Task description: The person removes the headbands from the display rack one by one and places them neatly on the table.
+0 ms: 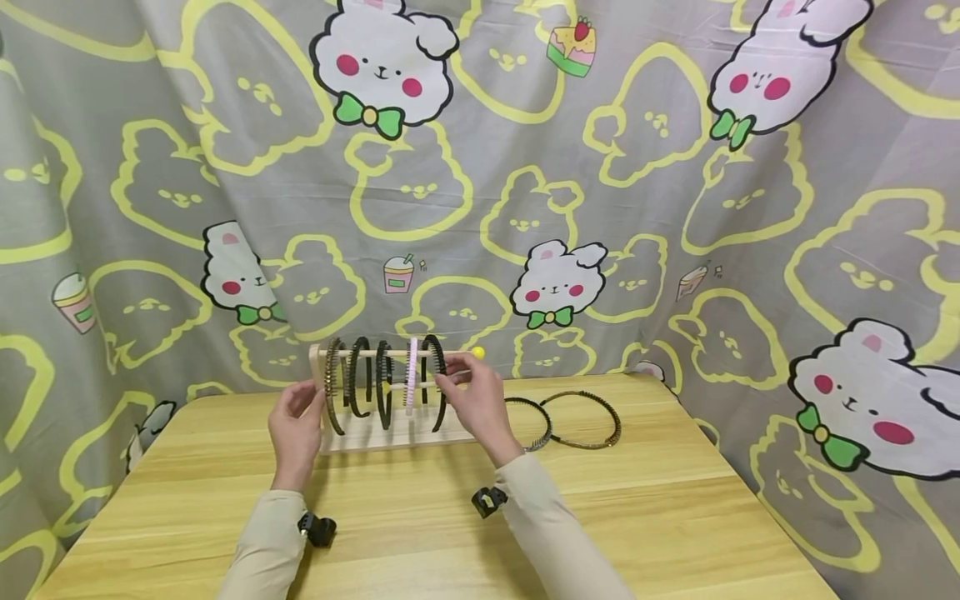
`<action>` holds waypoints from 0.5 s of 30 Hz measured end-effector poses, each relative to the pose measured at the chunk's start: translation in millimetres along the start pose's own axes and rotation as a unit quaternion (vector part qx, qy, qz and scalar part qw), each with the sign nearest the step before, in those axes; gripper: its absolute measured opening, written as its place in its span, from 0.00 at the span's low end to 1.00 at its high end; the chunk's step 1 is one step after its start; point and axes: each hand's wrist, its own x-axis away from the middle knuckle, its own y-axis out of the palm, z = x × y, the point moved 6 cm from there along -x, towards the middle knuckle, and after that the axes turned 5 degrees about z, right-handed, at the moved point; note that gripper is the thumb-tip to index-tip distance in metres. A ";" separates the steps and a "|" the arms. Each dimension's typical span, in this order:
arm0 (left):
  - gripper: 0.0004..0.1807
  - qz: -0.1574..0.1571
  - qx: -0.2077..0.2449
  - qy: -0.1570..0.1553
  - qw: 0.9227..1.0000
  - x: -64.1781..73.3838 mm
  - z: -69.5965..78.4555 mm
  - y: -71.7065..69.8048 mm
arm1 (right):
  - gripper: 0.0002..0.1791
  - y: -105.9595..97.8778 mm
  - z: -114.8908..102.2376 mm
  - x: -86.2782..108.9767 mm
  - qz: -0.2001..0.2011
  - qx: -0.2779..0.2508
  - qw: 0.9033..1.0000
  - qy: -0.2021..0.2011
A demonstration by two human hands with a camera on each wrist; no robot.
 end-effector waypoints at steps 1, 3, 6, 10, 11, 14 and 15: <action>0.12 0.000 -0.001 0.000 1.000 0.2 0.1 -0.3 | 0.16 -1.2 -0.2 0.2 0.001 -0.002 1.000 0.000; 0.13 -0.001 -0.003 0.001 1.000 0.7 0.3 -0.7 | 0.16 -3.7 -0.6 0.6 0.001 -0.008 1.000 0.004; 0.13 -0.004 -0.008 0.005 1.000 1.4 0.2 -1.0 | 0.16 -7.4 0.5 0.5 0.002 -0.026 1.000 0.012; 0.14 -0.006 -0.010 0.007 1.000 2.2 0.8 -1.2 | 0.16 -13.0 2.8 0.8 0.006 -0.050 0.999 0.019; 0.14 -0.007 -0.010 0.007 1.000 2.4 0.9 -1.3 | 0.16 -14.7 3.6 0.9 0.008 -0.053 0.998 0.020; 0.14 -0.008 -0.011 0.006 1.000 2.7 0.8 -1.9 | 0.16 -19.8 7.6 1.1 0.019 -0.062 0.998 0.025; 0.15 -0.008 -0.012 0.006 1.000 2.9 0.7 -2.3 | 0.16 -21.5 9.3 1.1 0.022 -0.066 0.997 0.028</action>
